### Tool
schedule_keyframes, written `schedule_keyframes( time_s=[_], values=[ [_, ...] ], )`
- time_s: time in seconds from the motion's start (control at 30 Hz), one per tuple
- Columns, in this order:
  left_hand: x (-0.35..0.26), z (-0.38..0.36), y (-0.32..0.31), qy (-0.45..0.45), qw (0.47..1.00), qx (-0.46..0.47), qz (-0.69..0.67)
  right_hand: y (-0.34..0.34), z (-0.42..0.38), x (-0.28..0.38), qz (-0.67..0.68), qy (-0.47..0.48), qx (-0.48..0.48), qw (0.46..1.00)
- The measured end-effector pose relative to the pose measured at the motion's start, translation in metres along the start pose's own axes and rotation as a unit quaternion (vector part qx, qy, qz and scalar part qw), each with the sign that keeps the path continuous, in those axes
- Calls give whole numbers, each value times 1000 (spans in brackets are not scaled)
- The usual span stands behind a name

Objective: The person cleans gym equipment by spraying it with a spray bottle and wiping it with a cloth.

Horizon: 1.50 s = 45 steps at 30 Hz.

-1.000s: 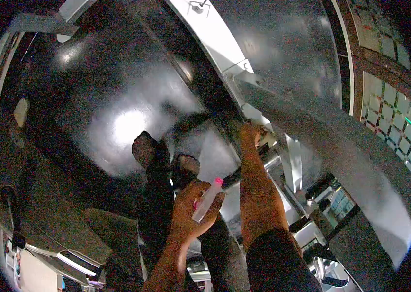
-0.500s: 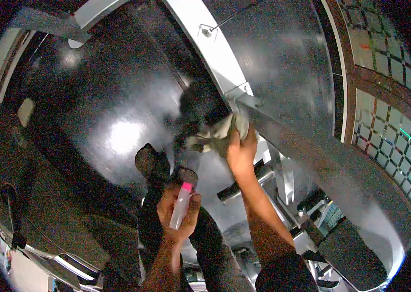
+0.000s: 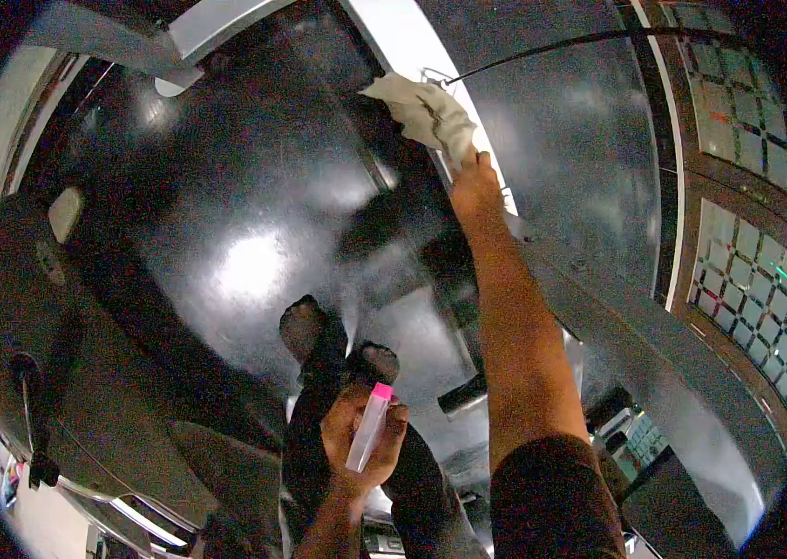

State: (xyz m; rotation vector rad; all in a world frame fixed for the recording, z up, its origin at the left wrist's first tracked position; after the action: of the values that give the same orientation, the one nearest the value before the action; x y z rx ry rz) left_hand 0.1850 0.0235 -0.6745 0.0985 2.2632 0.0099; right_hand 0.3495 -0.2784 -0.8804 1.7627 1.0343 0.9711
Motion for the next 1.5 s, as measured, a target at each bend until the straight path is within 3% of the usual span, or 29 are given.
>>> schedule_keyframes(
  time_s=[0.07, 0.17, 0.27, 0.37, 0.47, 0.57, 0.6, 0.67, 0.73, 0.8, 0.9, 0.97, 1.03, 1.1, 1.2, 1.3, 1.37, 1.5],
  values=[
    [-11, 1, 3, -7, 1000, -11, 19, -9, -21, -7, -109, -20, 141, 984],
    [-16, 6, 0, 0, 1000, 5, 25, 12, -37, -7, -207, -53, 147, 966],
    [-19, 7, -1, -5, 998, 9, 55, 16, -35, -15, -107, -159, 62, 980],
    [-17, 12, 2, 10, 999, 15, 46, 40, -15, 28, 67, -44, -133, 988],
    [-18, 12, 0, 30, 998, 29, 43, 36, 13, 63, -7, 34, -236, 971],
    [-2, 8, -4, 66, 997, 36, 15, 16, 31, 78, -126, -12, -88, 988],
    [10, 6, -5, 77, 996, 45, 1, -2, 35, 57, -140, 56, -103, 983],
    [6, 8, -1, 61, 997, 51, 27, 4, 17, 23, 63, 7, -70, 996],
    [-20, 15, 5, 6, 994, 38, 99, 7, -6, 4, 63, 28, -19, 997],
    [-17, 14, 8, 18, 998, 27, 58, 7, -23, -5, -145, 111, 40, 982],
    [-16, 17, 10, 43, 999, 19, 26, 10, -14, -15, -164, 70, 89, 980],
    [-6, 13, 6, 59, 998, 13, -18, 52, 19, 23, -82, 49, -8, 995],
    [9, 7, 1, 58, 997, 13, -54, 53, 48, 36, -45, 75, -15, 996],
    [-4, 12, 1, 38, 999, 26, -5, 33, 46, 20, -57, 24, 17, 998],
    [-13, 12, 0, 70, 995, 43, 61, 46, -7, 16, -34, 75, -1, 997],
    [-6, 13, -7, 65, 997, 40, 28, 42, 34, -8, 37, -37, 94, 994],
    [-15, 16, -7, 21, 996, 40, 74, 72, 51, 34, 30, 13, -9, 999],
    [-9, 15, -7, 63, 994, 36, 79, 19, 16, 2, -4, 41, -15, 999]
  ],
)
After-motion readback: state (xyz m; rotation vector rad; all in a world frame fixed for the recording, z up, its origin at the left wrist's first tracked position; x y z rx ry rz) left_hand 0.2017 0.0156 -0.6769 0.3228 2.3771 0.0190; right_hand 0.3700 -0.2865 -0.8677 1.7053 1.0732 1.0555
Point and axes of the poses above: each hand's wrist, its own z-axis towards the middle knuckle, its own y-axis out of the back of the hand, x = y × z, the point moved 8 cm from there along z, towards the middle knuckle, and after that the axes turned 7 degrees about y, right-handed, at the moved point
